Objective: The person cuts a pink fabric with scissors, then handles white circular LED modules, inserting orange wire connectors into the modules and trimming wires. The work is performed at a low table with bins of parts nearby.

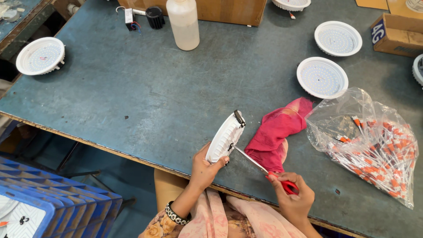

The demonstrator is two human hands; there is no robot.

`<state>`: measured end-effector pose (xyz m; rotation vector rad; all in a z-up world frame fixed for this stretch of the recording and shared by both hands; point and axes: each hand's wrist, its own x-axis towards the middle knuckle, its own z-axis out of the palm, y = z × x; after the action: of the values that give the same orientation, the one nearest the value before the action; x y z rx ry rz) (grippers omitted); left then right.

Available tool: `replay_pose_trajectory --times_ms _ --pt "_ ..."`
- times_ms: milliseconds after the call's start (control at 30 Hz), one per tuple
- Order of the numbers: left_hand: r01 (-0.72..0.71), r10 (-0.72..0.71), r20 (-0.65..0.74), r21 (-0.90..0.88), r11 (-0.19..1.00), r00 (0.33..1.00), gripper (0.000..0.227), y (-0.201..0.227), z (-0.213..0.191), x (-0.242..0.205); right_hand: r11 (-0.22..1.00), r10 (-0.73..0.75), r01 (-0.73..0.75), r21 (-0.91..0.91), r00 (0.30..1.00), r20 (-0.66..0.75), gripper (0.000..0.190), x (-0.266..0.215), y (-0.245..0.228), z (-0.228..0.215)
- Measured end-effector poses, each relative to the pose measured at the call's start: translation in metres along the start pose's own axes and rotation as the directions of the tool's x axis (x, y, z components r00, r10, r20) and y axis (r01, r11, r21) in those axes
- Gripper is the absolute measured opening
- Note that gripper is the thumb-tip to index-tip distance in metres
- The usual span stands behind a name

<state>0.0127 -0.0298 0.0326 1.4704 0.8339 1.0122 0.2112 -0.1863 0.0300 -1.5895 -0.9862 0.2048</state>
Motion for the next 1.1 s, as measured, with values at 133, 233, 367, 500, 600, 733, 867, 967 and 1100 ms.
replay_pose_trajectory --times_ms 133,233,367,500,600,733,867,967,1100 --pt "0.045 -0.045 0.004 -0.009 0.999 0.999 0.037 -0.001 -0.002 0.002 0.777 -0.579 0.603 -0.179 0.797 0.169 0.025 0.030 -0.022 -0.009" --pt "0.054 -0.053 0.009 -0.042 0.998 0.999 0.035 -0.009 -0.003 0.003 0.439 -0.802 0.895 -0.085 0.433 0.411 0.025 0.068 -0.039 -0.021" --pt "0.091 -0.095 -0.011 -0.187 0.978 0.995 0.040 -0.020 -0.007 0.002 0.271 -0.850 0.963 -0.002 0.240 0.468 0.024 0.092 -0.046 -0.022" --pt "0.144 -0.163 -0.046 -0.274 0.951 0.986 0.035 -0.024 -0.004 0.001 0.531 -0.765 0.843 -0.089 0.521 0.377 0.024 0.067 -0.034 -0.008" --pt "0.120 -0.140 -0.078 -0.221 0.968 0.987 0.034 -0.014 -0.009 0.002 0.912 -0.410 0.405 0.065 0.898 0.163 0.017 0.035 -0.022 0.011" --pt "0.016 -0.012 -0.064 0.056 0.998 0.998 0.026 -0.003 -0.005 0.004 0.892 0.433 -0.423 0.162 0.901 -0.028 0.018 0.015 0.005 0.015" --pt "0.023 -0.020 -0.029 0.083 0.996 0.999 0.023 0.001 -0.011 0.006 0.729 0.600 -0.595 0.339 0.793 0.104 0.016 0.020 0.022 0.015" --pt "0.021 -0.024 -0.047 -0.050 0.999 0.999 0.030 -0.004 -0.014 0.007 0.840 0.486 -0.498 0.216 0.867 0.113 0.014 0.024 0.012 0.015" --pt "0.071 -0.082 -0.075 -0.144 0.987 0.994 0.033 -0.020 -0.020 0.008 0.963 -0.264 0.269 -0.006 0.947 0.184 0.016 0.037 -0.018 0.012"
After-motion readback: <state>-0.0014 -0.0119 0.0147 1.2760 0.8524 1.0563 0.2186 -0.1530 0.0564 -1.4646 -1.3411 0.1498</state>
